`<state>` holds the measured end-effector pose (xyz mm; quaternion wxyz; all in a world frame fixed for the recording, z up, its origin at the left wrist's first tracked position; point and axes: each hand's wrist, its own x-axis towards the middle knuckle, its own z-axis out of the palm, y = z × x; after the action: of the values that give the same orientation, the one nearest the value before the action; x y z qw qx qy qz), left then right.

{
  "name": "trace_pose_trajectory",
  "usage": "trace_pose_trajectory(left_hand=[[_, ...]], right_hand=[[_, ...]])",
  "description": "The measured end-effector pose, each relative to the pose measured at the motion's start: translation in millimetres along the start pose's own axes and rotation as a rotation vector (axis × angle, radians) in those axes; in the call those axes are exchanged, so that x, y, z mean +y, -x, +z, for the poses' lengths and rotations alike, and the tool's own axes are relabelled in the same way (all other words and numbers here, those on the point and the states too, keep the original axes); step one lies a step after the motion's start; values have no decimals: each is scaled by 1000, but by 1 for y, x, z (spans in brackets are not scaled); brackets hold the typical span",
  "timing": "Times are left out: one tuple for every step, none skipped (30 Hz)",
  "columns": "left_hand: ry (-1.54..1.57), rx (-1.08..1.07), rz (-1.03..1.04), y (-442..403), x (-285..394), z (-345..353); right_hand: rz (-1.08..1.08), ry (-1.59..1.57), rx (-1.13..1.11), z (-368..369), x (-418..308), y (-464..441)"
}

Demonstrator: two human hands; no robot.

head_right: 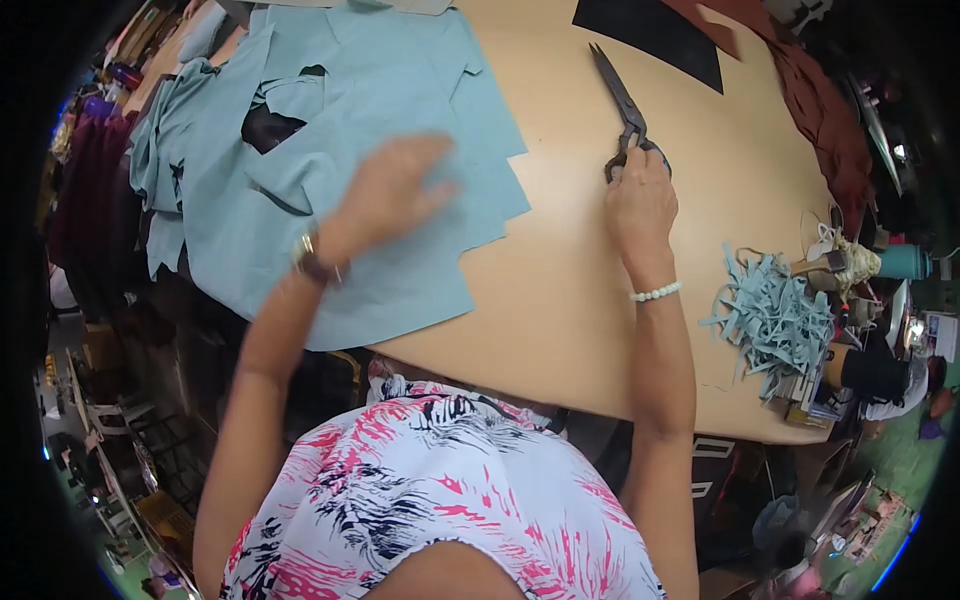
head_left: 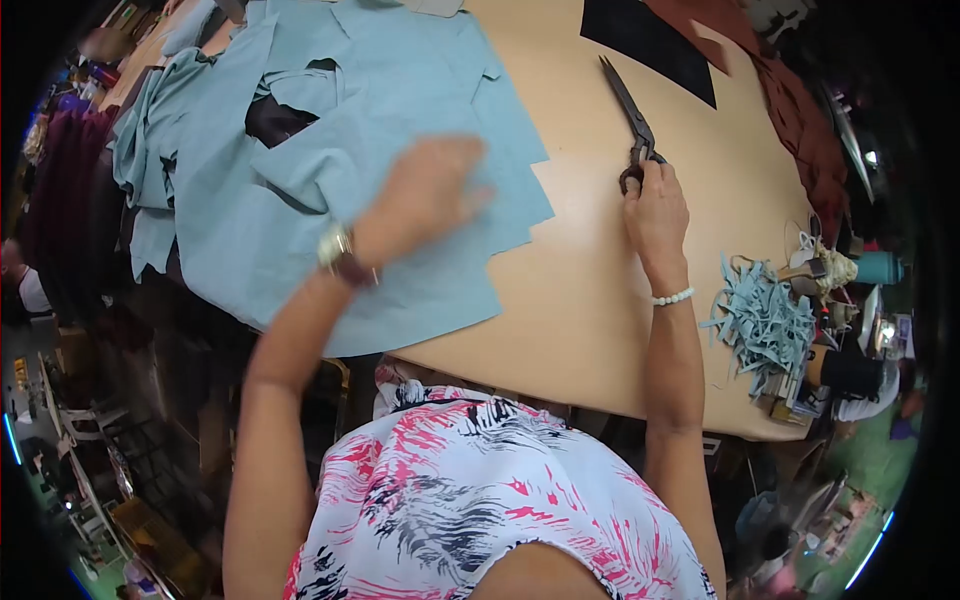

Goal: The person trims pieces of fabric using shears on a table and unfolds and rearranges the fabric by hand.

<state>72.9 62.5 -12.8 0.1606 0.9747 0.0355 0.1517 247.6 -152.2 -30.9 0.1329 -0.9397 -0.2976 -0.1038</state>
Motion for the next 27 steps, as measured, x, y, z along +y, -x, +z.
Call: trace_pose_trajectory(left_hand=[[24,-8,3,18,24,10],[49,-19,6,32,44,19],[65,1,-23,39,57,28],[76,27,-52,42,67,36],[84,56,-82,44,72,41],[59,82,-89,46,74,46],[33,108,-94,47,75,49],[7,137,-97,46,75,51],[-14,140,-92,45,76,52],[-35,138,-87,45,76,51],[-56,136,-81,45,76,51],[-55,148,-71,45,75,51],[-53,162,-60,46,74,52],[-50,174,-49,45,71,52],[-30,194,-42,44,68,52],[-7,213,-40,45,66,53],[19,228,-40,46,64,54],[53,235,-39,47,61,53],[92,241,-40,45,56,52],[136,248,-42,45,54,52],[150,273,-47,46,54,52],[159,300,-51,46,53,52],[165,324,-54,46,53,52],[145,334,-42,46,54,52],[123,343,-26,46,55,52],[100,352,-8,45,56,51],[85,348,-3,44,57,49]], right_hand=[[51,18,-49,1,1,-2],[81,-10,-94,-1,3,-1],[110,-37,-138,-5,8,0],[136,-65,-177,-9,12,-1],[72,-5,-119,-11,14,0],[9,52,-61,-11,15,2],[-52,107,1,-12,15,2],[-68,78,58,-12,15,0],[-84,48,113,-11,15,-3],[-96,17,167,-9,15,-7],[-68,-16,94,-6,16,-11],[-39,-47,20,-4,19,-16],[-11,-76,-53,-4,23,-22],[33,-99,-142,-6,24,-29],[77,-120,-234,-8,25,-37],[120,-138,-330,-9,28,-43],[175,-342,-432,-9,36,-45],[235,-544,-536,-11,42,-43],[301,-741,-641,-12,47,-38],[298,-880,-690,-15,51,-27],[297,-1019,-736,-28,43,-10],[293,-1162,-779,-39,34,6],[280,-1109,-783,-46,26,23],[268,-1060,-786,-53,19,41],[307,-1032,-822,-60,12,57],[346,-1004,-856,-68,7,71],[398,-981,-901,-77,3,81]])
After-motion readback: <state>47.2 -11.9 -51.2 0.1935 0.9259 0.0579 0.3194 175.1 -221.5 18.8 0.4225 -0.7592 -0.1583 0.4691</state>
